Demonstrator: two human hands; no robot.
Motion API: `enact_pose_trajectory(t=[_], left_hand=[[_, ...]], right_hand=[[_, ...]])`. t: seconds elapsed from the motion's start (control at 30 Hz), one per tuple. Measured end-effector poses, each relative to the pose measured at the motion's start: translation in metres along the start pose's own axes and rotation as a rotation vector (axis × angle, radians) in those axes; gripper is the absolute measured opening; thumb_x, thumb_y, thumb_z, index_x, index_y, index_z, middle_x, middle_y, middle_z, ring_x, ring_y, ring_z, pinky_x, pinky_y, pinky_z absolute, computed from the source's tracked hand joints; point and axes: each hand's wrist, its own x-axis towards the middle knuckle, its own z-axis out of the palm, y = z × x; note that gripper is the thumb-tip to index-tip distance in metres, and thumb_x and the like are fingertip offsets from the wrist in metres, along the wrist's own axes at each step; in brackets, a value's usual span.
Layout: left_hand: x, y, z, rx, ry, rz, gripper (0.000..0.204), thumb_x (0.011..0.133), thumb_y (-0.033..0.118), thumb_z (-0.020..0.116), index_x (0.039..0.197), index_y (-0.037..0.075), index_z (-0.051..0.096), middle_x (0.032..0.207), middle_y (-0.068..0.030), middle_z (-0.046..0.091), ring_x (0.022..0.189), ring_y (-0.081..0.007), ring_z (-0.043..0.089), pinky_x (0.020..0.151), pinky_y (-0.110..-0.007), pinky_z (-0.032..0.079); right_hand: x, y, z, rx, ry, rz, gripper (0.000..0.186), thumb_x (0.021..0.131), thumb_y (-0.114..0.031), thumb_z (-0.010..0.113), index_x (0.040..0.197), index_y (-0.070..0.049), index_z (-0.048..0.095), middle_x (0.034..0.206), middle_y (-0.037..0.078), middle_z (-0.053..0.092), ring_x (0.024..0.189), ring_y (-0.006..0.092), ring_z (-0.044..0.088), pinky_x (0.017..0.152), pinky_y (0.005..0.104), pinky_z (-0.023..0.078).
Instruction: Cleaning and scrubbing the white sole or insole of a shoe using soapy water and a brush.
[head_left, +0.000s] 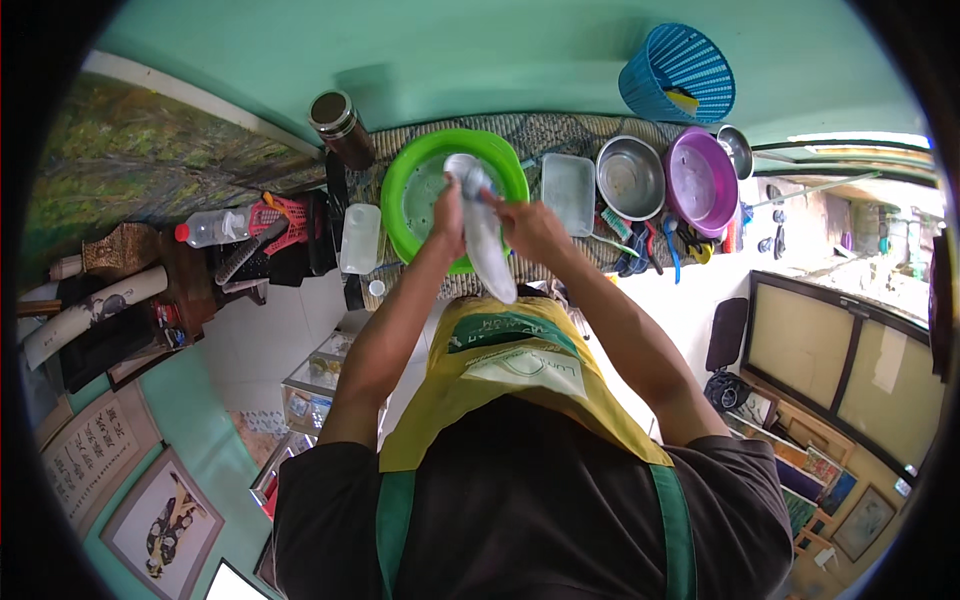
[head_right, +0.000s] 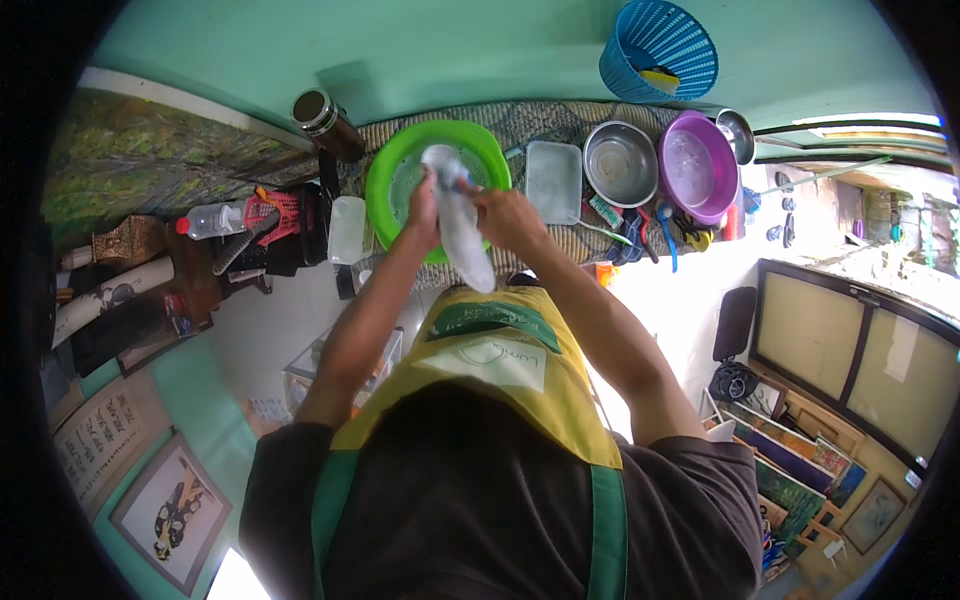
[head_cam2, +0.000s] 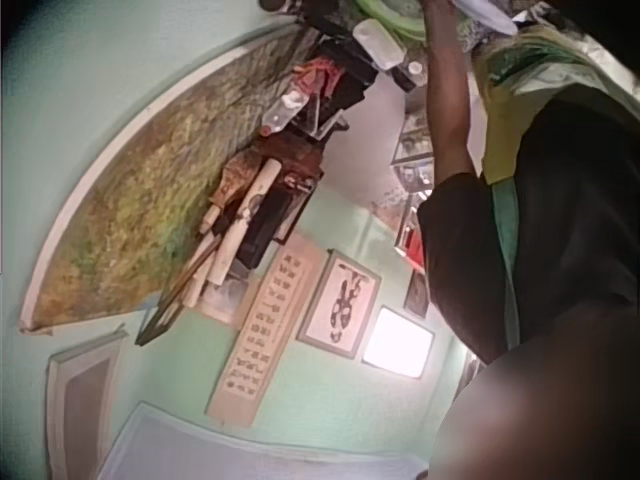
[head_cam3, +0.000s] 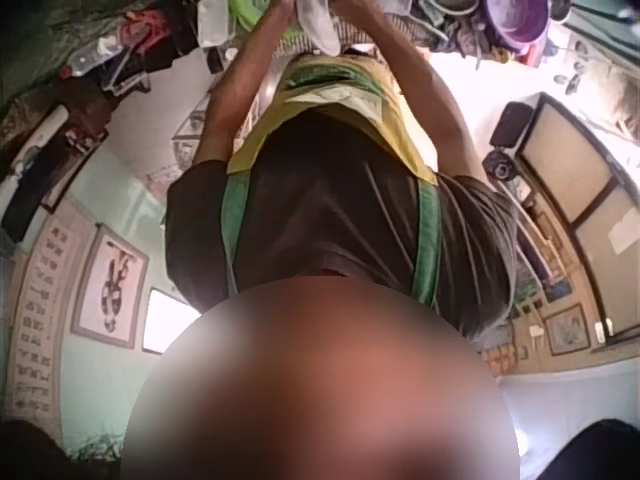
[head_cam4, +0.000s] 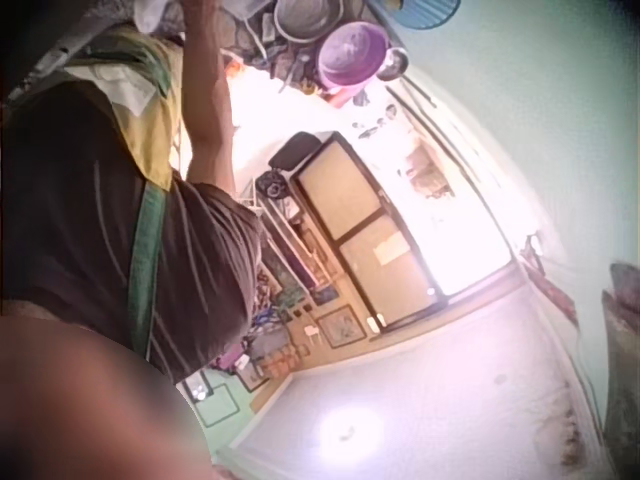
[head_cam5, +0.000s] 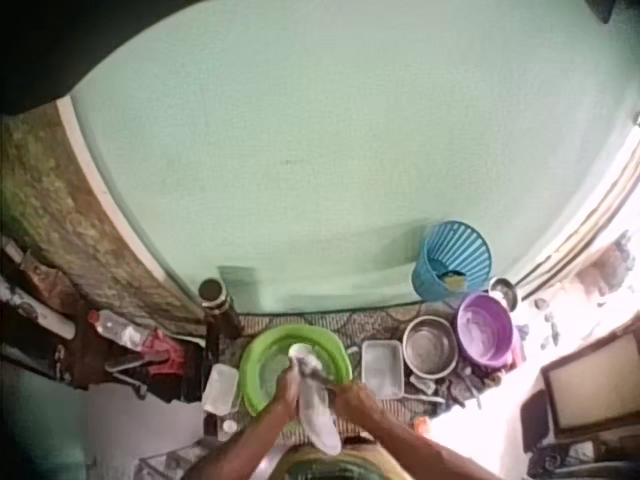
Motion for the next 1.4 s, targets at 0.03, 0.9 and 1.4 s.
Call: enact_pose_trajectory(t=[0.03, 0.9, 1.4], left_hand=[[-0.002, -0.009, 0.011, -0.09, 0.057, 0.034, 0.074, 0.106, 0.062, 0.016, 0.132, 0.004, 0.054, 0.118, -0.0217, 0.066, 0.102, -0.029, 0.067, 0.091, -0.051, 0.055], [0.009, -0.013, -0.008, -0.112, 0.099, -0.058, 0.062, 0.108, 0.058, 0.024, 0.123, 0.007, 0.058, 0.112, -0.0137, 0.066, 0.098, -0.0272, 0.066, 0.089, -0.048, 0.056], [-0.016, -0.022, 0.019, 0.003, -0.021, 0.027, 0.057, 0.107, 0.053, 0.039, 0.133, 0.006, 0.058, 0.116, -0.0136, 0.07, 0.102, -0.0284, 0.069, 0.091, -0.044, 0.056]], right_hand=[[-0.002, -0.003, 0.008, -0.007, -0.009, -0.005, 0.054, 0.092, -0.014, 0.053, 0.142, -0.033, 0.059, 0.098, 0.023, 0.072, 0.083, 0.0431, 0.071, 0.081, 0.052, 0.058], [-0.002, -0.021, -0.002, -0.165, -0.093, -0.023, 0.065, 0.087, -0.012, 0.056, 0.149, -0.033, 0.052, 0.098, 0.022, 0.073, 0.091, 0.0406, 0.073, 0.083, 0.0508, 0.057], [0.003, 0.03, 0.004, 0.102, 0.261, 0.124, 0.06, 0.097, -0.015, 0.056, 0.152, -0.034, 0.046, 0.101, 0.028, 0.069, 0.092, 0.0428, 0.07, 0.078, 0.0516, 0.053]])
